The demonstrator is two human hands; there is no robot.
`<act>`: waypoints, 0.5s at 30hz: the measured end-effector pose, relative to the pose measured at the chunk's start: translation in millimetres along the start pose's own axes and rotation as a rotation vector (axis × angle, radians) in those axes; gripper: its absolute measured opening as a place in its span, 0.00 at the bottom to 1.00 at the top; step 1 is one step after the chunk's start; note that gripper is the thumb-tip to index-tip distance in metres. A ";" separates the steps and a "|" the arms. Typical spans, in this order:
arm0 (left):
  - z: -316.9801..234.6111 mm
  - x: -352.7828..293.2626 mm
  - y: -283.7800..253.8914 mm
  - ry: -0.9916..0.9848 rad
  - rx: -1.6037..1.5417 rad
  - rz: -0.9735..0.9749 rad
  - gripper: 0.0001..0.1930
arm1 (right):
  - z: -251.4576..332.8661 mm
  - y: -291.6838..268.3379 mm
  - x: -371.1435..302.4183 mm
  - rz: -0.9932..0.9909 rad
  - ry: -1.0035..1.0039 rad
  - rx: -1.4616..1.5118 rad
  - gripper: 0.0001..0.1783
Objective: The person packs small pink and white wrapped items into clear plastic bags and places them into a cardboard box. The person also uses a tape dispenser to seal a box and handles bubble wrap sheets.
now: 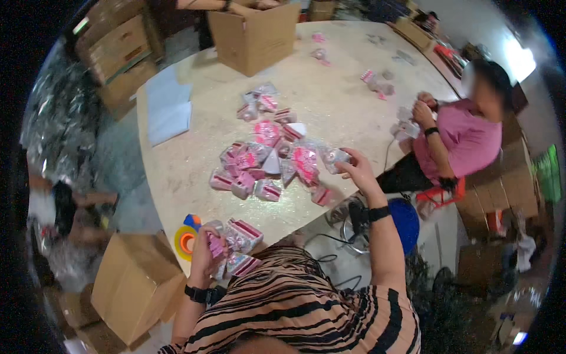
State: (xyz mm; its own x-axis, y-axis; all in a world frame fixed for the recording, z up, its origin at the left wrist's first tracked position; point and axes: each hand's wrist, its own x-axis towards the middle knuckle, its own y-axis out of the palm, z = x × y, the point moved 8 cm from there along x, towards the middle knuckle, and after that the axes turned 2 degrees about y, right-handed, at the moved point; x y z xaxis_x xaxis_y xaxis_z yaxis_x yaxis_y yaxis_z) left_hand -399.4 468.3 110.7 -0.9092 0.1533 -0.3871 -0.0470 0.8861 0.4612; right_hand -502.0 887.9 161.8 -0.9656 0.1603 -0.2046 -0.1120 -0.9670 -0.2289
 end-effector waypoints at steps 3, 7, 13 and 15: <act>15.0 8.5 18.4 0.016 -0.041 0.006 0.18 | -54.0 -26.2 17.1 -0.040 0.197 -0.018 0.31; 26.1 13.9 38.3 0.039 -0.105 -0.001 0.19 | -101.5 -38.7 38.0 -0.069 0.365 0.116 0.16; 29.0 29.8 87.1 0.108 -0.018 0.035 0.22 | -130.8 -62.4 105.5 -0.129 0.328 0.426 0.15; 36.7 32.2 94.3 0.099 -0.030 0.025 0.22 | -137.3 -72.5 122.8 -0.225 0.289 0.435 0.20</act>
State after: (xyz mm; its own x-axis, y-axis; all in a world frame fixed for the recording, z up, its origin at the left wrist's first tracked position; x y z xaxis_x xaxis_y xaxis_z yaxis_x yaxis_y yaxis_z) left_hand -417.9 572.8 112.5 -0.9465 0.1298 -0.2953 -0.0349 0.8690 0.4936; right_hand -580.3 1004.9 22.6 -0.8099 0.3606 -0.4626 -0.4532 -0.8854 0.1032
